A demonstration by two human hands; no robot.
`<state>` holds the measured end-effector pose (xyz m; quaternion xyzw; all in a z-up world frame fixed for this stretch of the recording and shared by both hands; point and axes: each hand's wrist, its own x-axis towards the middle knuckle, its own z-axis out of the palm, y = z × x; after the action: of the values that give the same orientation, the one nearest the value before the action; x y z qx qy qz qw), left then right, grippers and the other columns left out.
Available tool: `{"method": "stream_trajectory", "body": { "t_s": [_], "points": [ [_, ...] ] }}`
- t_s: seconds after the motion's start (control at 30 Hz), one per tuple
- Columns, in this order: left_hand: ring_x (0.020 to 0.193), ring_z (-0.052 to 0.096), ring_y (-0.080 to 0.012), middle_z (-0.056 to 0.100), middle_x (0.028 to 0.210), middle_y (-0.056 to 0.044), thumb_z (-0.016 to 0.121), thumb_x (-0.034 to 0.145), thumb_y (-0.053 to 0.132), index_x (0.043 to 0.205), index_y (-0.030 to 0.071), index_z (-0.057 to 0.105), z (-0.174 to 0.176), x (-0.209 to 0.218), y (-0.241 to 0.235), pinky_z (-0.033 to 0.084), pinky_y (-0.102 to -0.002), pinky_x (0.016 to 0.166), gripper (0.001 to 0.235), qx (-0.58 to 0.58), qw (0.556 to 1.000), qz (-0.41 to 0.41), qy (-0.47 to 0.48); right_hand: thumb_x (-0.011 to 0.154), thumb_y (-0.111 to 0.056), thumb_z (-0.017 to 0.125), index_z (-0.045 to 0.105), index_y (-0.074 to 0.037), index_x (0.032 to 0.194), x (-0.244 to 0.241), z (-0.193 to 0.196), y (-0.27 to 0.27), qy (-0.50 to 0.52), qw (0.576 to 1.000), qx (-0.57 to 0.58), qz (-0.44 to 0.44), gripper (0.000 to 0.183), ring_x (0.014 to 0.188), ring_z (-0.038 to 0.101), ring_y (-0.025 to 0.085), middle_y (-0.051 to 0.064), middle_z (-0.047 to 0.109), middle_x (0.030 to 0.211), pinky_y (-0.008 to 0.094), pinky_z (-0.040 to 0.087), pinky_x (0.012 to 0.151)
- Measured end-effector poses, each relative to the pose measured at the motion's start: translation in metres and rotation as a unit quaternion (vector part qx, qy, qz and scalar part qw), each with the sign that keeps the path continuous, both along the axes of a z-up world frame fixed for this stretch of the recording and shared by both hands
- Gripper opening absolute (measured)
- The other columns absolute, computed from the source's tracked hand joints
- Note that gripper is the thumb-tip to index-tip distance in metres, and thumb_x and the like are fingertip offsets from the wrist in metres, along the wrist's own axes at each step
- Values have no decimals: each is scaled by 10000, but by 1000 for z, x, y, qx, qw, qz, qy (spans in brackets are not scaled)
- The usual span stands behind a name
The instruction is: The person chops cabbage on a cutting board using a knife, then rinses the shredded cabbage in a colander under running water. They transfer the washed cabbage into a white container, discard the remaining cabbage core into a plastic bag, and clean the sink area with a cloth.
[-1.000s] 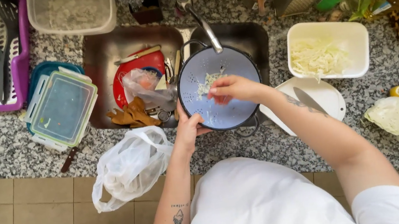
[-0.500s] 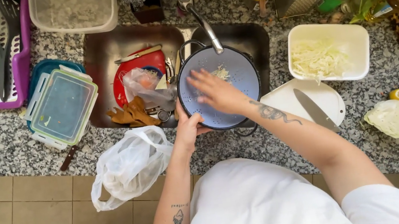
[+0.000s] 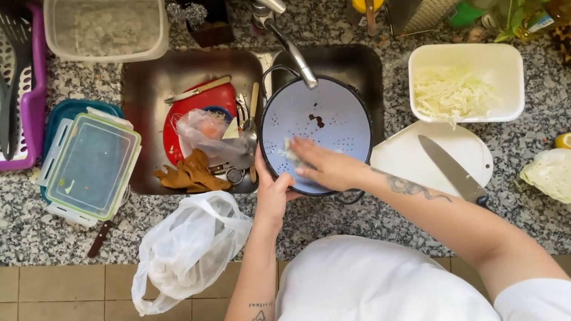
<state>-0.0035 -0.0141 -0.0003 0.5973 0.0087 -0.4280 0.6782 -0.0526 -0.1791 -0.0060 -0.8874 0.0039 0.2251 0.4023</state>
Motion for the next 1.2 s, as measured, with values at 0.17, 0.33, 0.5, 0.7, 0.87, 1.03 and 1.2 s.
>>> {"method": "stream_trajectory", "body": {
  "t_s": [0.17, 0.33, 0.5, 0.7, 0.87, 1.03, 1.2],
  "points": [
    [1028, 563, -460, 289, 1356, -333, 483, 759, 27, 1467, 231, -21, -16, -1, -2, 563, -566, 854, 892, 3, 1000, 5, 6, 995, -357, 377, 284, -27, 1435, 18, -11, -13, -74, 996, -26, -46, 558, 1322, 286, 395, 223, 279, 1459, 533, 311, 1036],
    [1040, 580, -438, 296, 1398, -288, 513, 728, 49, 1475, 250, -16, -35, 0, -2, 582, -504, 801, 937, 21, 999, 3, 23, 1003, -336, 343, 183, -60, 1470, 7, 0, 2, -94, 994, 34, 36, 566, 1358, 154, 427, 221, 127, 1512, 577, 182, 1083],
    [1044, 565, -457, 222, 1417, -310, 479, 773, 10, 1464, 235, -37, -39, -2, 8, 579, -546, 826, 891, 1, 1000, 16, 25, 980, -471, 250, 434, -173, 1384, 0, -20, -23, -35, 998, 6, 49, 534, 1321, 343, 272, 84, 433, 1405, 530, 160, 1102],
    [1031, 570, -461, 310, 1361, -312, 490, 749, 29, 1469, 224, 10, -24, 5, 0, 578, -548, 838, 887, 17, 1000, 13, 19, 957, -541, 91, 266, -297, 1465, 19, -1, -12, -35, 982, -165, 88, 590, 1375, 112, 415, 77, 166, 1538, 643, 188, 1043],
    [1005, 580, -467, 312, 1350, -317, 498, 755, 42, 1469, 217, -16, -50, -1, 1, 582, -555, 814, 896, 15, 999, 42, 31, 939, -600, 60, 246, -247, 1473, -8, -15, 4, 84, 989, -81, 85, 667, 1364, 185, 430, 124, 212, 1518, 613, 277, 1027],
    [825, 640, -446, 325, 1322, -331, 475, 768, 43, 1470, 210, 48, -76, -6, -9, 611, -537, 723, 838, 35, 995, 79, 57, 979, -506, 94, 468, -111, 1354, -26, -11, 19, 47, 996, -70, 24, 661, 1215, 458, 414, 206, 482, 1318, 523, 455, 903],
    [629, 650, -357, 468, 1078, -273, 479, 772, 40, 1473, 255, 74, -123, -4, -19, 626, -511, 632, 838, 63, 990, 111, 67, 1000, -419, 252, 578, -177, 877, -38, -51, 23, -230, 948, -215, -45, 424, 613, 545, 179, 2, 545, 702, 294, 452, 547]
  ]
}}
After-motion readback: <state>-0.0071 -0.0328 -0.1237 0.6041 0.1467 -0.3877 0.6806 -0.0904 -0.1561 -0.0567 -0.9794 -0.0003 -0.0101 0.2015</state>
